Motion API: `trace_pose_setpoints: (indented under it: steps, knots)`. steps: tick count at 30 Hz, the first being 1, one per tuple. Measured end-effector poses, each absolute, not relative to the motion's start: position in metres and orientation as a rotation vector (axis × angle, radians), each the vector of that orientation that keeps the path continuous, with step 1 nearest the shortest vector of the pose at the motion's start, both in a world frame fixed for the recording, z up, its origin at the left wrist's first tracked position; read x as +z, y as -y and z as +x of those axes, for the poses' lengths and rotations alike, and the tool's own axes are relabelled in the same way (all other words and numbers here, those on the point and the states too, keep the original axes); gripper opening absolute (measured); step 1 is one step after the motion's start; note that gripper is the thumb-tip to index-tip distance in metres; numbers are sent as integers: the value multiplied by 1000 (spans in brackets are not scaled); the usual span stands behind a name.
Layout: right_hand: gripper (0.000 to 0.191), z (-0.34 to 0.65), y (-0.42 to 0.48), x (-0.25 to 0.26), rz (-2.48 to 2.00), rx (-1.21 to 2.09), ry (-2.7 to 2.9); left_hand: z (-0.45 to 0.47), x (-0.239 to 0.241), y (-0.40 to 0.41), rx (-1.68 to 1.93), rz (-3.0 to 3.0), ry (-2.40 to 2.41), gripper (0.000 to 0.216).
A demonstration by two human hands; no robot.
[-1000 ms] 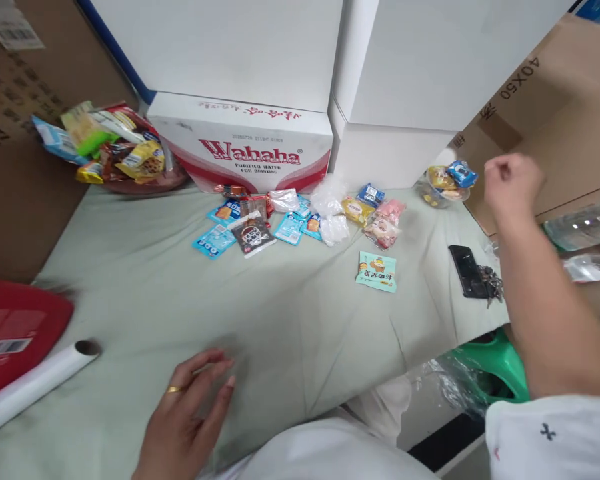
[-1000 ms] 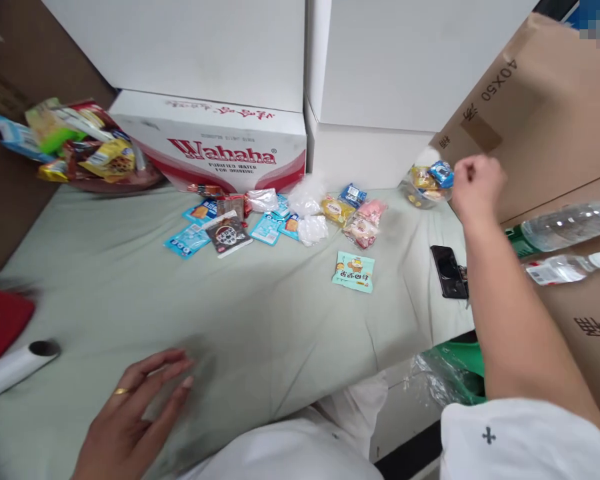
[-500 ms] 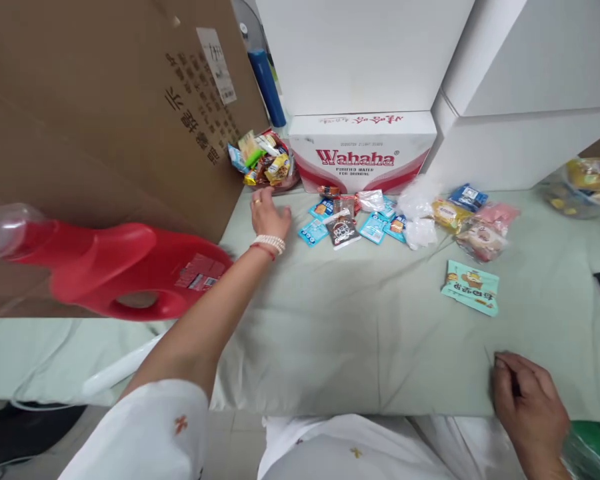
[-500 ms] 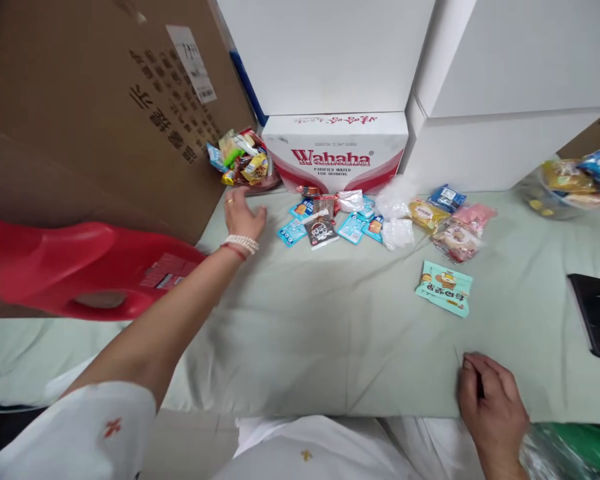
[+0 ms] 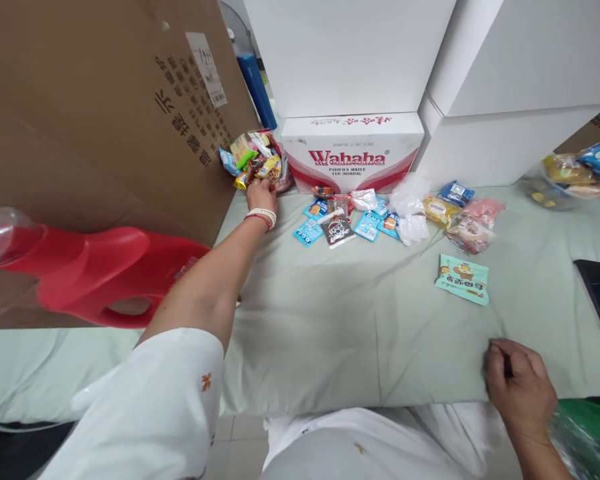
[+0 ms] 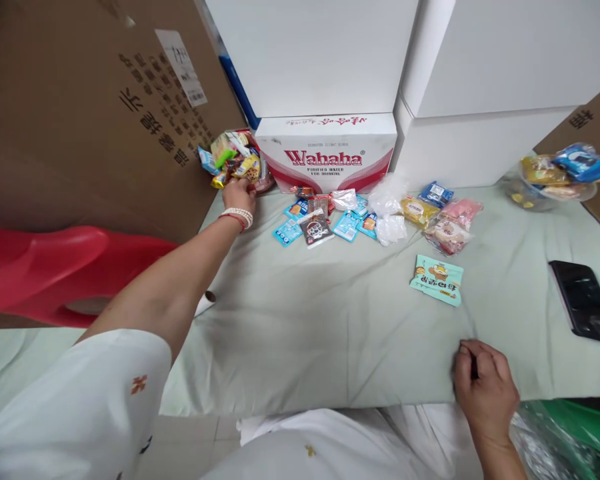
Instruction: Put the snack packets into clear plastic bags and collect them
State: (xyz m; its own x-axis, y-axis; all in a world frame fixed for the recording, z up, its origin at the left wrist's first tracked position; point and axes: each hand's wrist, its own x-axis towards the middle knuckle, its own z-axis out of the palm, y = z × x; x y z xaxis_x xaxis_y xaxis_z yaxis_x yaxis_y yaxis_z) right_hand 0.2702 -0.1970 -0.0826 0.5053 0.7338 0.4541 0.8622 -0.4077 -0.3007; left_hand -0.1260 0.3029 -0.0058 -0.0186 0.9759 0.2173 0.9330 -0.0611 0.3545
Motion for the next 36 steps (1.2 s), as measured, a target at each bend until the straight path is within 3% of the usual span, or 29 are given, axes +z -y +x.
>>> trace_pose_setpoints:
  steps: [9, 15, 20, 26, 32, 36]
  knots:
    - [30, 271, 199, -85, -2257, -345, 1312, -176, -20, -135, 705, 2391, -1862, 26]
    - [27, 271, 199, -87, -2233, -352, 1305, -157, 17, -29, 860, 2346, -1415, 17]
    - [29, 272, 198, -88, -2242, -375, 1263, -101, 47, -49, 1184, 1399, -1237, 15]
    - [28, 272, 196, -86, -2204, -324, 1323, -53, 48, -123, 1148, 394, -1009, 24]
    - [27, 276, 196, -79, -2137, -190, 1306, -40, 31, -120, 1101, 280, -953, 30]
    - [31, 269, 194, -45, -2039, -65, 1178, -45, 26, -81, 1082, 594, -943, 26]
